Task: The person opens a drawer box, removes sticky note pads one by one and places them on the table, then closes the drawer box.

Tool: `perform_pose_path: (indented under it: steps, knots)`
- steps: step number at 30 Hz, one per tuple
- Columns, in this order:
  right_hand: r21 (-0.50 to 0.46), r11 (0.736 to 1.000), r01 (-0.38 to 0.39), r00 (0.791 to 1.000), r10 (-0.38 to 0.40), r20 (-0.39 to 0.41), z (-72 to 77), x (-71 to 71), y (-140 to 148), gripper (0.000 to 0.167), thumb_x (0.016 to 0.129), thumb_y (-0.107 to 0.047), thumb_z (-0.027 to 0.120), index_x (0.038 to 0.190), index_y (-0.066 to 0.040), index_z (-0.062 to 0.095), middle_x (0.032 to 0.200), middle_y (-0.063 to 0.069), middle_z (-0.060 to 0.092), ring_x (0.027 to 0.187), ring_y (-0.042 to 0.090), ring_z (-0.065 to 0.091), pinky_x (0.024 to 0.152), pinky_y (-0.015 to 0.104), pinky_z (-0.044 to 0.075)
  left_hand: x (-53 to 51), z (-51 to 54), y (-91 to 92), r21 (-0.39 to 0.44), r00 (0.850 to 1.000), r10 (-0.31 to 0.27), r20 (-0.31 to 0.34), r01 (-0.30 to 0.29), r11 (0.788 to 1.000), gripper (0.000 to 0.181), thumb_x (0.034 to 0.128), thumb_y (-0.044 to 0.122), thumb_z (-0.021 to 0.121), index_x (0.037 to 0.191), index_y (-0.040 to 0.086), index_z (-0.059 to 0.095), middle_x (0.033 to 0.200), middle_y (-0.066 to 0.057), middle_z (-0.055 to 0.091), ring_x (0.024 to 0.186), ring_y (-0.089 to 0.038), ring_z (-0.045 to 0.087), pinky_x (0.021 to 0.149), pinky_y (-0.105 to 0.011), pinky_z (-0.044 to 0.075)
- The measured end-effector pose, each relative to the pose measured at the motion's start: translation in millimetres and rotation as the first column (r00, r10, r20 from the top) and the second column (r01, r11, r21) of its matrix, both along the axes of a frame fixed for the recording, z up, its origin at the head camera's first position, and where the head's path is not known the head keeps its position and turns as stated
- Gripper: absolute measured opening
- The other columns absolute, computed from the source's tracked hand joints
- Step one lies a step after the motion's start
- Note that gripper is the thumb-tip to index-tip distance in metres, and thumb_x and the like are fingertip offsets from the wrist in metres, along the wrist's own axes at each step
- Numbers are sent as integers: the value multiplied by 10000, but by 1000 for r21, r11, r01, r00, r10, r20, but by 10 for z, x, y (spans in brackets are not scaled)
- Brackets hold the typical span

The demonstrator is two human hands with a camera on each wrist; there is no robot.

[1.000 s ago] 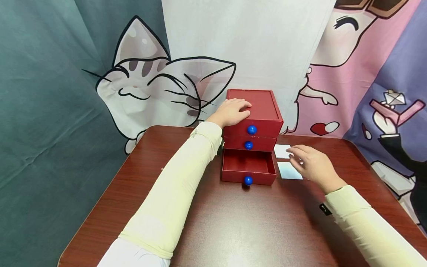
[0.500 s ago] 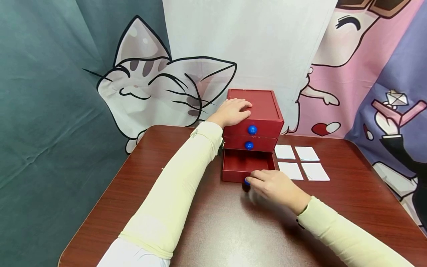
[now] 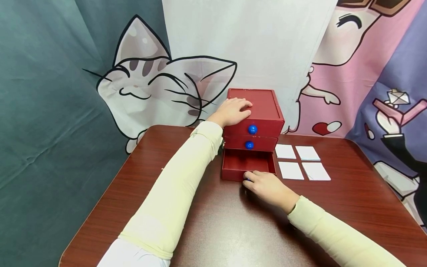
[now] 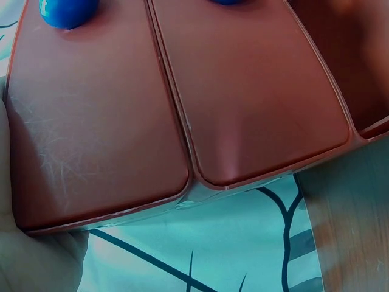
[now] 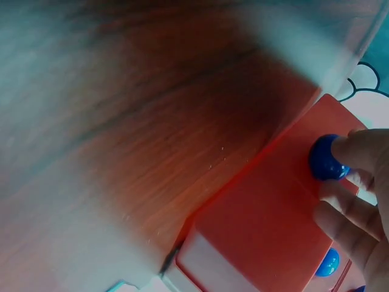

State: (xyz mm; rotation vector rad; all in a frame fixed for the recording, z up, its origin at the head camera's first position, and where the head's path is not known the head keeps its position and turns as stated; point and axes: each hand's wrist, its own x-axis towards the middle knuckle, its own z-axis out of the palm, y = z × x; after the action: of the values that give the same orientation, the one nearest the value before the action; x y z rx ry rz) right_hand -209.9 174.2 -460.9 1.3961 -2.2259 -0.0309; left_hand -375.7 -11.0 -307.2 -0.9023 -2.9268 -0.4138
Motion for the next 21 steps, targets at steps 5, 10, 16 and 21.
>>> perform_pose_path:
  steps: [5,10,16,21]
  knots:
    - [-5,998,61,997,-61,39,4,-73,-35,128,866,23,694,957,-65,675,1036,79,577,851,238,590,651,373,554,12,3,-7,0,1000,8,6,-8,1000,469,1052,434,407,1487,287,504,1625,9,356,1522,-208,240,1253,-422,109]
    - [-24,993,114,992,-113,49,-2,-230,-56,144,883,33,691,991,-61,690,1055,85,593,864,265,598,669,382,566,19,16,-5,2,1000,4,10,-4,1000,468,1054,429,407,1487,281,503,1627,1,351,1526,-220,232,1253,-425,109]
    - [-27,981,194,976,-190,109,-10,-405,-82,136,923,31,671,1020,-56,710,1096,103,621,906,285,609,766,389,581,42,31,-4,18,1000,-3,20,2,1000,464,1055,420,411,1482,267,512,1628,-17,351,1527,-242,230,1253,-440,105]
    - [-51,973,224,969,-216,122,-2,-516,-105,102,926,25,674,987,-46,715,1064,102,626,900,291,626,792,404,577,27,24,8,0,999,19,27,-19,1000,471,1056,436,396,1492,289,498,1636,9,333,1534,-217,210,1256,-414,87]
